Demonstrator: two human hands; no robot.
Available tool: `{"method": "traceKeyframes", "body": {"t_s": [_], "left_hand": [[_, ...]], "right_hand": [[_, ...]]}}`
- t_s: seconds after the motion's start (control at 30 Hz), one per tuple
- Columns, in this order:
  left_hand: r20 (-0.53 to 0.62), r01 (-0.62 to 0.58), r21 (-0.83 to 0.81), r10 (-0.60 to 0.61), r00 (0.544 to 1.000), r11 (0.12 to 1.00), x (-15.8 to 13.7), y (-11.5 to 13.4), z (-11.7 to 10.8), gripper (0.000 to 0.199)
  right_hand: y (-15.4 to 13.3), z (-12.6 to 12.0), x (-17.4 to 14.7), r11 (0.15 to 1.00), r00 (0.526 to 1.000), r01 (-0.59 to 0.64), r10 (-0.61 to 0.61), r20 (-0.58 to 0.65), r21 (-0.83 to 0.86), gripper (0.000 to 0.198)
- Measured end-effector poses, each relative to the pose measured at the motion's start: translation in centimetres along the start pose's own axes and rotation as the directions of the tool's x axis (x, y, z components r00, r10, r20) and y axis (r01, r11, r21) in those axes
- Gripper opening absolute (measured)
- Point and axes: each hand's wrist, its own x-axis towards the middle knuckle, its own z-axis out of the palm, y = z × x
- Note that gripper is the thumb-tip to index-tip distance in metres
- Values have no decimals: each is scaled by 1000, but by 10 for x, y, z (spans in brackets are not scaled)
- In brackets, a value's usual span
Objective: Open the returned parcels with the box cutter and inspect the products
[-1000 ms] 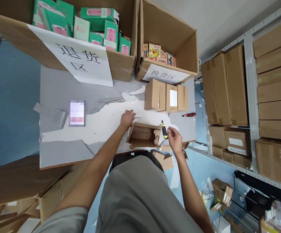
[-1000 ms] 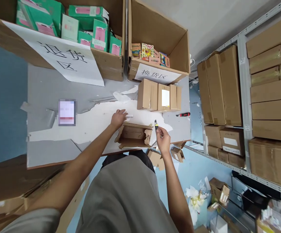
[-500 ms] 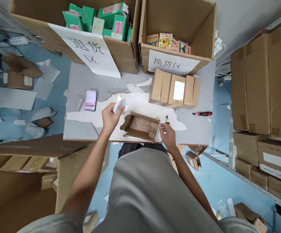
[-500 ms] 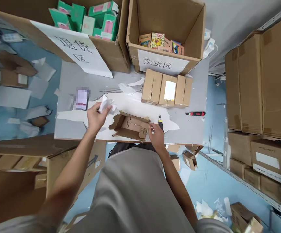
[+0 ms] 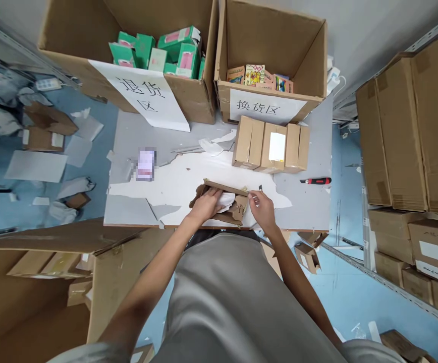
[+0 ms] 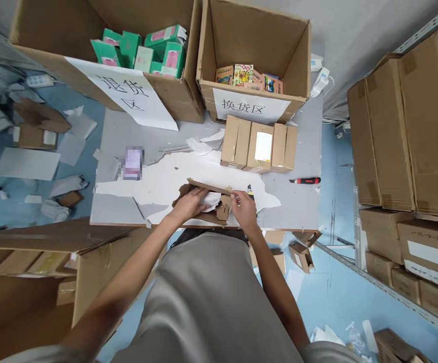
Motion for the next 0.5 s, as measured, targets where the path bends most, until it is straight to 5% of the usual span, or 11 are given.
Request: {"method": "traceKeyframes", "body": {"t_s": [0.17,0.3,0.5], "left_hand": [[-168,-30,-153,4,986,988,-23,-5,-33,35],[-401,-30,-253,-76,913,967,-23,-17,-78,35],[-560,-57,-375,-177,809,925,-6,-49,-114,32]], "right_hand": [[-37,5,62,986,994,105,-99,53,-127,31],[-73,46,144,950,968,165,-105,226,-265,30],[-88,138,242,862,917,-39,232,324,-506,58]]}}
